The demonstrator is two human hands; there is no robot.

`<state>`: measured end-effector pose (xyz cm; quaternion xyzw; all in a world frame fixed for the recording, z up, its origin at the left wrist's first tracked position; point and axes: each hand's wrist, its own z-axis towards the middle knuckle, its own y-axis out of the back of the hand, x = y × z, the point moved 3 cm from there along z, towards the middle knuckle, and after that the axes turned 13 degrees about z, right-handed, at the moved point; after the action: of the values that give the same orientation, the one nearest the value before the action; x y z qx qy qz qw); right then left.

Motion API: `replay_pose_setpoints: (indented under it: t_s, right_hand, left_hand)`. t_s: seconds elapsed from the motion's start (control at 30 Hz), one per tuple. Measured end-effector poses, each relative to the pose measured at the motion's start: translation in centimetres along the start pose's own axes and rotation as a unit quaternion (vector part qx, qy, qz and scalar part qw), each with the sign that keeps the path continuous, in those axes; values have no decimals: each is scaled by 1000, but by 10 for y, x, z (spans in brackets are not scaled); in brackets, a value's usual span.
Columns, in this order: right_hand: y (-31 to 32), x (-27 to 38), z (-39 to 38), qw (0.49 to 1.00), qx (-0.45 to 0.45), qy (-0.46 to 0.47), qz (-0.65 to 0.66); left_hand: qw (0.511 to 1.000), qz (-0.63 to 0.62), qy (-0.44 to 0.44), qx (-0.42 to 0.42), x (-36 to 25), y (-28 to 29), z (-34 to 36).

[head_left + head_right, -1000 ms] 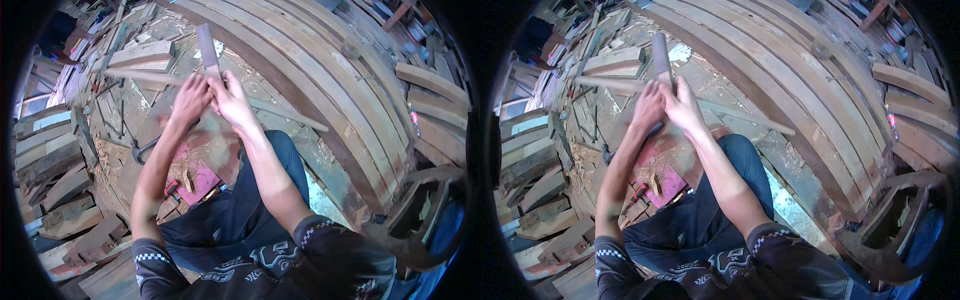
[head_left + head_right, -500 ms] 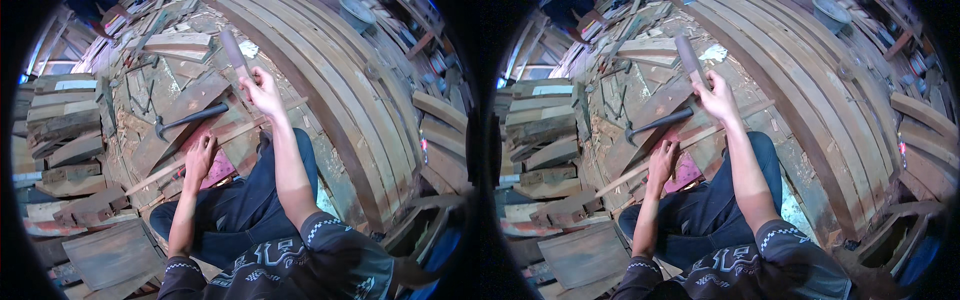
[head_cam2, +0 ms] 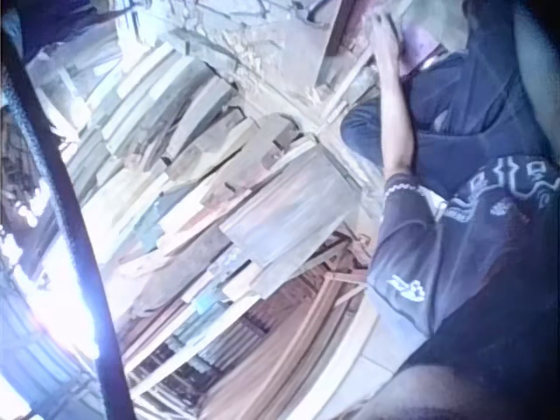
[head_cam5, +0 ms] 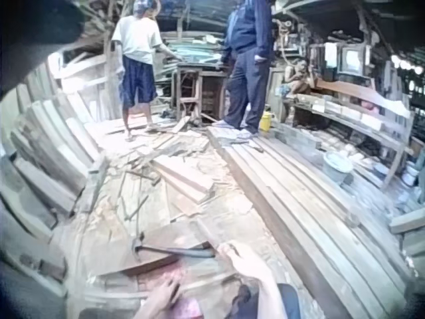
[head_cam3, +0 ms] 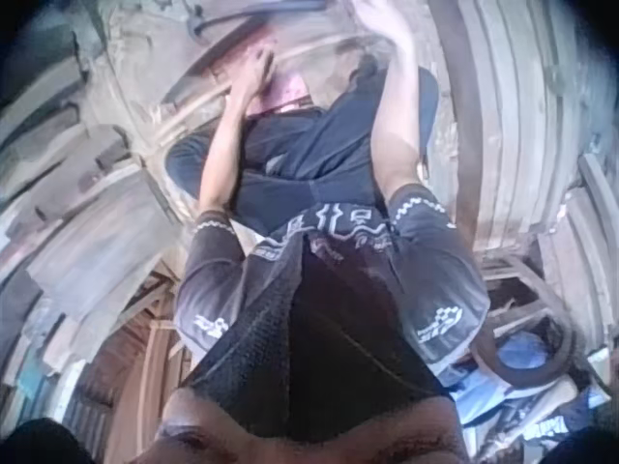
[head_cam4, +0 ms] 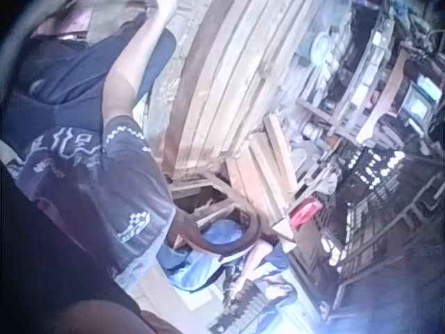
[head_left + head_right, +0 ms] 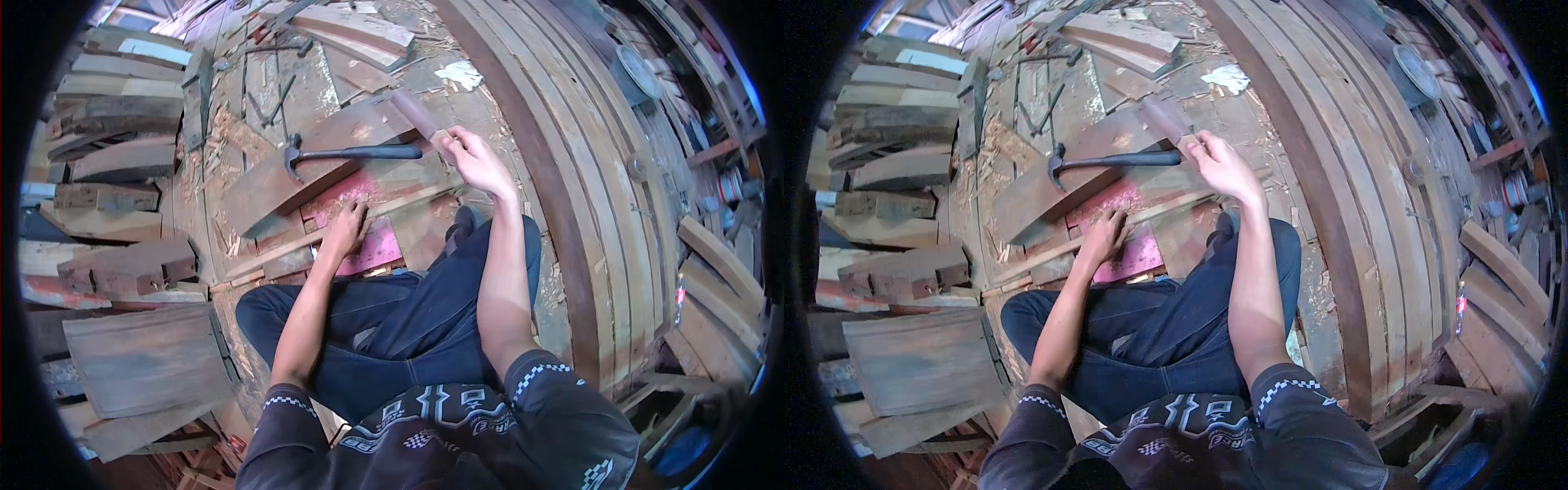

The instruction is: Scraping and shaping a piece of wood using a manual metal scraper and a wooden block.

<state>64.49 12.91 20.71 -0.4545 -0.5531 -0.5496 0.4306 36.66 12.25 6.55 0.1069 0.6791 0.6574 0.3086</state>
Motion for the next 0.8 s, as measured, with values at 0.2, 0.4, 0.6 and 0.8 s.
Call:
replay_pose_setpoints:
  t_s: [0.2, 0.4, 0.6, 0.8]
  right_hand:
    - [-51, -3, -7, 990, 109, -32, -82]
    - [-108, -48, -36, 976, 130, -50, -164]
    - [-125, -60, -35, 959, 129, -98, -232]
    - [-120, -68, -35, 961, 105, -77, -244]
  left_hand:
    - [999, -34, -10, -16, 35, -14, -1]
    - [999, -25, 42, -12, 47, 6, -2]
    - [978, -204, 19, 47, 39, 119, -24]
    - [714, -386, -85, -578, -27, 269, -169]
